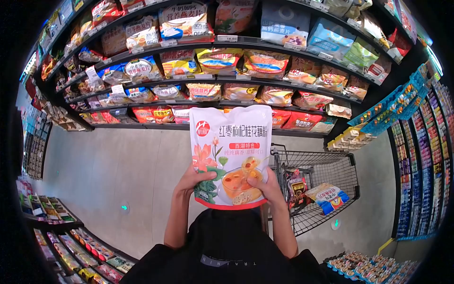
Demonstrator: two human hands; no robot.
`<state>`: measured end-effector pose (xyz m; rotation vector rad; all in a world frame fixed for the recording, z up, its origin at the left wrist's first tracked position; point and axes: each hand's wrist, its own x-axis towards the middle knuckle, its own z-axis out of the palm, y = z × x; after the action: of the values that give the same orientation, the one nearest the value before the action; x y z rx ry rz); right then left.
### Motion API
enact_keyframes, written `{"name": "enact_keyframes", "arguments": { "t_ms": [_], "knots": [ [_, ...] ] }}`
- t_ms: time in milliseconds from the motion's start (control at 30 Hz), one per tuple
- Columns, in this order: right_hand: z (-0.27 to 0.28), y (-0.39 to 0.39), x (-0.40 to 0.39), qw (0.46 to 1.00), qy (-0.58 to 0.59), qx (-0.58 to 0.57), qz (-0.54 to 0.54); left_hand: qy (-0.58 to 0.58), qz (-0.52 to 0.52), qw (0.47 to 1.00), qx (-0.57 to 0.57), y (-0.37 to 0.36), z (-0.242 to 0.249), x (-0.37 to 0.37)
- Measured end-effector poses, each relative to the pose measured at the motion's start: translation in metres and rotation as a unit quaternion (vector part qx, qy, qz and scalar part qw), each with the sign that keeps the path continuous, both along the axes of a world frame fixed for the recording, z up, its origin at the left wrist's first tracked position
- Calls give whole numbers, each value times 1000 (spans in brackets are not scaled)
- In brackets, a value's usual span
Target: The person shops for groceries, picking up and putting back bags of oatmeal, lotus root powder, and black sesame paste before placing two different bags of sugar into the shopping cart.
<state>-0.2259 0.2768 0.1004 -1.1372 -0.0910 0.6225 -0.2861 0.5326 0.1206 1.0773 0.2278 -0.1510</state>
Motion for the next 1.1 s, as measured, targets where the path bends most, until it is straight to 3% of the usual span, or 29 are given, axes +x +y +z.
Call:
{"name": "enact_keyframes", "arguments": {
  "t_ms": [200, 367, 467, 600, 733, 800, 967, 1033, 1100],
  "knots": [
    [3, 12, 5, 1000, -11, -1, 16, -51, 34, 998, -9, 8, 2, -4],
    [16, 29, 16, 999, 0, -13, 51, -6, 47, 999, -2, 23, 1, -7],
    [19, 36, 31, 991, -52, -96, 83, -8, 55, 998, -11, 31, 0, 5],
    [20, 46, 59, 991, -52, -90, 89, -5, 71, 997, 2, 39, 7, 31],
    [18, 53, 92, 987, -51, -109, 106, 18, 45, 996, 74, 56, 7, 65],
    [15, 57, 111, 987, -51, -115, 103, 39, -23, 982, 183, 68, 8, 87],
    [2, 70, 177, 992, -88, -79, 52, 27, -38, 974, 222, 80, 10, 164],
    [12, 79, 210, 993, -89, -72, 33, 2, 37, 972, 231, 83, 12, 198],
    [9, 87, 246, 981, -193, -14, -21, -30, 64, 968, 241, 86, 15, 233]
  ]
}}
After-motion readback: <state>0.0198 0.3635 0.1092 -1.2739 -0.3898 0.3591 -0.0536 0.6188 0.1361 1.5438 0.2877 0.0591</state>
